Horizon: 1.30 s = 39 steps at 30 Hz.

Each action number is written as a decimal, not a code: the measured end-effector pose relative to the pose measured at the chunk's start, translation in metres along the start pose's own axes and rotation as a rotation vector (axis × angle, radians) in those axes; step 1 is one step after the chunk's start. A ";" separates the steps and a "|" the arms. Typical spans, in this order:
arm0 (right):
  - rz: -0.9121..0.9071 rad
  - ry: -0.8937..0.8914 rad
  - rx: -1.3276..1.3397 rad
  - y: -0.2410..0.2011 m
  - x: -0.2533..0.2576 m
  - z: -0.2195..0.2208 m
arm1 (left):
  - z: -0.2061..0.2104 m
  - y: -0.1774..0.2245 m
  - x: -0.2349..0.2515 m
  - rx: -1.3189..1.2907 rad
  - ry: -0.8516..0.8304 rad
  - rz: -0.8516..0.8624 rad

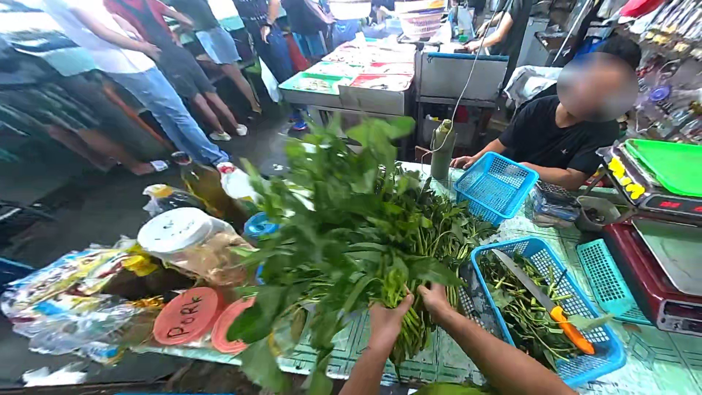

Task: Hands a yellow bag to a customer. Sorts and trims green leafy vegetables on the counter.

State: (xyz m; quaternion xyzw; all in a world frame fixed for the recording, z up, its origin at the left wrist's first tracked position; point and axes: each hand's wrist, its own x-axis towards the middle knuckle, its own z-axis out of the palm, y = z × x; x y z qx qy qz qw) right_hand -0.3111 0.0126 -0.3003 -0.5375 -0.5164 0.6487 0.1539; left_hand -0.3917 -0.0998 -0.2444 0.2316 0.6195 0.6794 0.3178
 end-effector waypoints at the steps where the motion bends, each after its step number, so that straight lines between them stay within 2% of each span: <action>1: -0.012 0.007 -0.021 0.001 0.001 -0.001 | 0.006 -0.009 0.001 0.024 0.022 -0.051; 6: -0.127 0.068 -0.066 0.019 -0.001 -0.010 | 0.022 -0.049 0.009 0.128 0.087 -0.082; 10: -0.129 0.025 0.090 0.032 -0.012 -0.019 | 0.025 -0.044 0.013 0.212 0.049 -0.192; 13: -0.162 0.043 0.226 0.033 -0.012 -0.026 | 0.022 -0.059 0.023 0.208 0.040 -0.188; 17: -0.330 0.265 0.325 -0.006 0.002 -0.066 | 0.021 -0.056 0.020 0.203 0.026 -0.238; 21: -0.432 0.336 0.119 -0.049 -0.010 -0.132 | 0.018 -0.059 0.024 0.141 0.011 -0.223; 23: -0.478 0.354 0.027 -0.056 -0.025 -0.153 | 0.023 -0.047 0.021 0.011 -0.059 -0.201; 27: -0.632 0.399 -0.164 -0.054 -0.056 -0.168 | 0.054 -0.007 0.006 -0.318 -0.227 -0.216; 31: -0.826 0.426 -0.295 -0.055 -0.078 -0.163 | 0.102 0.016 -0.007 -0.433 -0.391 -0.176; 35: -1.003 0.388 -0.306 -0.049 -0.092 -0.170 | 0.152 0.017 -0.024 -0.540 -0.372 -0.228; 39: -1.115 0.478 -0.443 -0.039 -0.101 -0.199 | 0.191 0.010 -0.041 -0.600 -0.385 -0.271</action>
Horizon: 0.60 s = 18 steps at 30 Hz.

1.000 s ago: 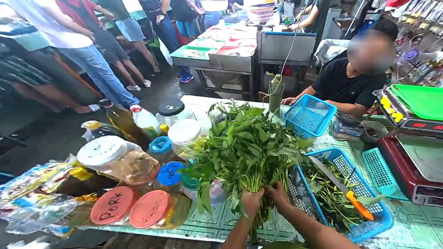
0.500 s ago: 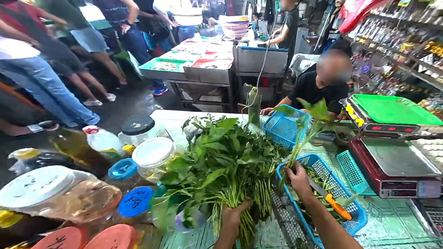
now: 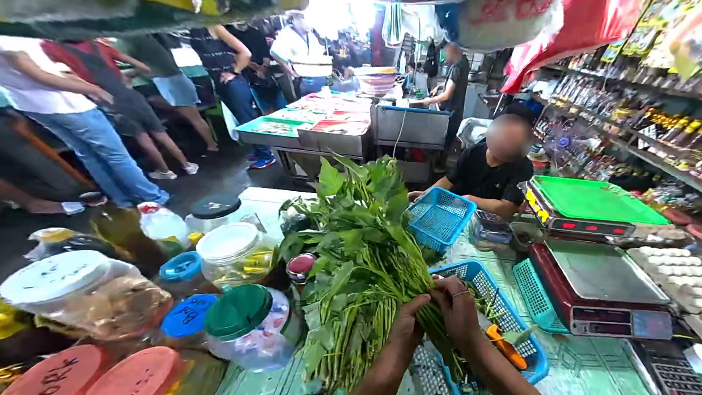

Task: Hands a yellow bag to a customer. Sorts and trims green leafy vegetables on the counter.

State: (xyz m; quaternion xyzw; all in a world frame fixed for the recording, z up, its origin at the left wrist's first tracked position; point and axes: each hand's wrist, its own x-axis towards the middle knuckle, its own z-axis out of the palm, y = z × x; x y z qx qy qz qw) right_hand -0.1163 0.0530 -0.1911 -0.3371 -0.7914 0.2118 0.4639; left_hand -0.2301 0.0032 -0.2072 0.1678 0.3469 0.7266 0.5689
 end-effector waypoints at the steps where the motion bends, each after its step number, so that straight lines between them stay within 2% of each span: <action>1: -0.029 -0.009 -0.028 0.003 -0.002 -0.006 | 0.006 -0.006 -0.001 -0.002 -0.007 -0.007; 7: -0.011 -0.067 -0.143 0.011 -0.013 -0.038 | 0.038 -0.032 -0.004 0.041 0.087 -0.029; 12: 0.042 -0.115 0.014 0.026 -0.019 -0.060 | 0.048 -0.046 0.006 -0.037 0.117 0.068; 13: 0.086 -0.147 0.077 0.029 -0.020 -0.064 | 0.050 -0.046 0.008 -0.032 0.105 0.094; 16: 0.388 -0.380 0.260 0.038 -0.017 -0.076 | 0.058 -0.048 0.008 -0.031 0.062 0.155; 18: 0.482 -0.515 0.333 0.045 -0.016 -0.076 | 0.062 -0.052 0.005 -0.030 0.007 0.193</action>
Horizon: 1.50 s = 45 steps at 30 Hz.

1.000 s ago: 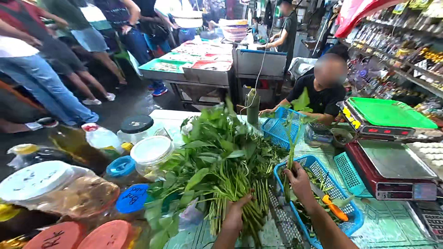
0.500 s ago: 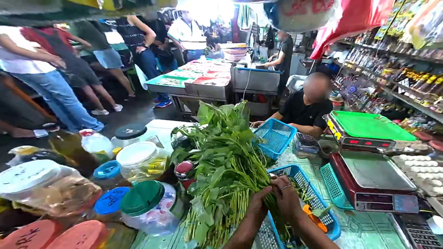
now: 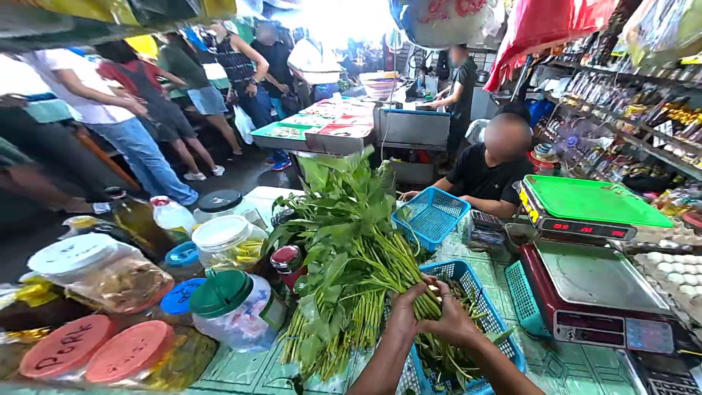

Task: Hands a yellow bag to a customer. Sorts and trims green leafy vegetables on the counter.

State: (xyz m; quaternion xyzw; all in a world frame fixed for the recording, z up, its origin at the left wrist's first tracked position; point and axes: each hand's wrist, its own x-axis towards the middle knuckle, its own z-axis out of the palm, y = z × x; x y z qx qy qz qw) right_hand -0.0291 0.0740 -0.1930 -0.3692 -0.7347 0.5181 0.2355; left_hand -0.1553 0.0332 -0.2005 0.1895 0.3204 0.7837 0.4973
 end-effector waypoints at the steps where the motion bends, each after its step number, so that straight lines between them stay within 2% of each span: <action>1: 0.007 -0.046 0.018 0.003 0.001 -0.001 | 0.001 -0.002 -0.002 -0.002 -0.042 0.027; 4: -0.001 -0.158 -0.003 0.008 -0.001 -0.009 | -0.002 -0.012 -0.005 -0.034 -0.150 0.048; 6: 0.024 -0.204 -0.115 0.010 -0.003 -0.014 | -0.010 -0.022 -0.008 -0.074 -0.182 0.028; 9: 0.148 -0.187 -0.509 0.008 -0.005 -0.020 | -0.015 -0.043 -0.018 -0.181 -0.026 -0.033; 12: 0.200 -0.197 -0.764 0.019 -0.008 -0.020 | -0.018 -0.066 -0.024 -0.256 0.230 -0.151; 17: 0.197 -0.160 -0.774 0.057 -0.018 -0.003 | -0.039 -0.092 -0.027 -0.324 0.307 -0.218; 20: 0.237 -0.165 -0.768 0.063 -0.021 0.001 | -0.042 -0.094 -0.029 -0.298 0.320 -0.249; 22: 0.296 -0.195 -0.713 0.066 -0.016 -0.004 | -0.042 -0.088 -0.033 -0.139 0.330 -0.327; 23: 0.319 -0.207 -0.683 0.066 -0.014 -0.009 | -0.045 -0.085 -0.039 0.033 0.258 -0.387; 25: 0.358 -0.228 -0.682 0.068 -0.010 -0.023 | -0.048 -0.077 -0.056 0.600 0.023 -0.468; 26: 0.385 -0.241 -0.683 0.068 -0.008 -0.029 | -0.044 -0.072 -0.065 0.928 -0.100 -0.447; 27: 0.400 -0.250 -0.679 0.067 -0.007 -0.033 | -0.039 -0.067 -0.073 1.253 -0.229 -0.332; 28: 0.391 -0.254 -0.678 0.064 -0.007 -0.035 | -0.033 -0.062 -0.080 1.542 -0.336 -0.098; 29: 0.354 -0.256 -0.676 0.062 -0.010 -0.034 | -0.030 -0.062 -0.082 1.756 -0.415 0.245; 30: 0.306 -0.269 -0.675 0.059 -0.014 -0.031 | -0.031 -0.063 -0.075 1.898 -0.473 0.585; 31: 0.247 -0.279 -0.661 0.057 -0.019 -0.029 | -0.032 -0.065 -0.063 2.004 -0.529 0.818; 33: 0.193 -0.314 -0.625 0.052 -0.023 -0.024 | -0.037 -0.067 -0.034 2.119 -0.619 1.033; 34: 0.185 -0.345 -0.602 0.053 -0.022 -0.024 | -0.041 -0.069 -0.024 2.097 -0.661 1.053; 36: 0.164 -0.384 -0.590 0.059 -0.019 -0.027 | -0.043 -0.073 -0.017 2.043 -0.708 0.979; 37: 0.164 -0.396 -0.589 0.062 -0.018 -0.029 | -0.043 -0.076 -0.016 2.019 -0.710 0.914; 39: 0.187 -0.413 -0.587 0.069 -0.016 -0.032 | -0.048 -0.086 -0.012 1.981 -0.693 0.890; 42: 0.244 -0.445 -0.447 0.079 -0.014 -0.039 | -0.052 -0.090 -0.010 2.003 -0.767 0.838; 44: 0.261 -0.435 -0.234 0.078 -0.016 -0.053 | -0.047 -0.083 -0.011 2.034 -0.800 0.701; 45: 0.253 -0.404 -0.091 0.075 -0.016 -0.064 | -0.039 -0.073 -0.012 2.052 -0.808 0.559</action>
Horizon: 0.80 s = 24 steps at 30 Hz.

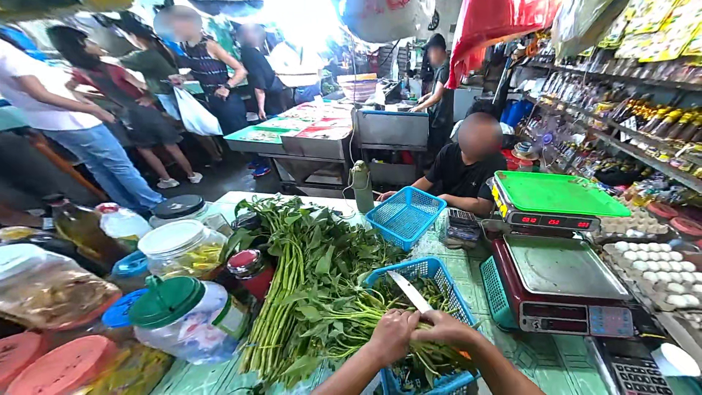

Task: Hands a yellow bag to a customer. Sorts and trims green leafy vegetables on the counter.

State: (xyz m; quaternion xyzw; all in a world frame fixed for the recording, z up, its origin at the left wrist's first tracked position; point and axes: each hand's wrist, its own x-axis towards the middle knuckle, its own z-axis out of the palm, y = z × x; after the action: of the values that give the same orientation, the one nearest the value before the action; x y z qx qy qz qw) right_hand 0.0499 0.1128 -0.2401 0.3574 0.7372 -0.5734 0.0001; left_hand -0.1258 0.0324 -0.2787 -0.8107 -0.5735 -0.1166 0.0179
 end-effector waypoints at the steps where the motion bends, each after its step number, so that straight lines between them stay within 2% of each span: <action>1: -0.030 0.042 0.132 0.001 -0.003 -0.009 | -0.016 0.000 0.003 -0.031 -0.086 -0.066; 3: -0.079 0.178 0.377 0.005 -0.006 -0.028 | -0.060 -0.003 0.011 -0.072 -0.149 -0.211; 5: -0.020 0.361 0.396 0.016 -0.003 -0.042 | -0.114 -0.010 0.017 -0.133 -0.111 -0.380; 7: 0.161 0.455 0.040 0.041 0.005 -0.045 | -0.162 -0.021 0.020 -0.192 -0.027 -0.538; 9: 0.330 0.376 -0.343 0.063 0.006 -0.028 | -0.192 -0.036 0.021 -0.255 0.048 -0.628; 12: 0.438 0.305 -0.584 0.084 0.007 0.011 | -0.209 -0.056 0.019 -0.343 0.132 -0.694; 15: 0.469 0.301 -0.667 0.097 0.015 0.028 | -0.195 -0.073 0.023 -0.354 0.025 -0.816; 20: 0.366 0.302 -0.779 0.124 0.026 0.030 | -0.126 -0.087 0.034 -0.393 -0.274 -0.932; 22: 0.350 0.314 -0.714 0.128 0.026 0.026 | -0.098 -0.082 0.037 -0.370 -0.356 -0.934; 24: 0.418 0.319 -0.599 0.112 0.022 0.020 | -0.073 -0.076 0.039 -0.330 -0.402 -0.938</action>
State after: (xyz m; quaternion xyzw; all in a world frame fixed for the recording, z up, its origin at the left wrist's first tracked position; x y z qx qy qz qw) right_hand 0.0846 0.1172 -0.3509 0.5685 0.7739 -0.2579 0.1066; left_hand -0.1969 0.0821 -0.2074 -0.4657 -0.8404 -0.0429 -0.2741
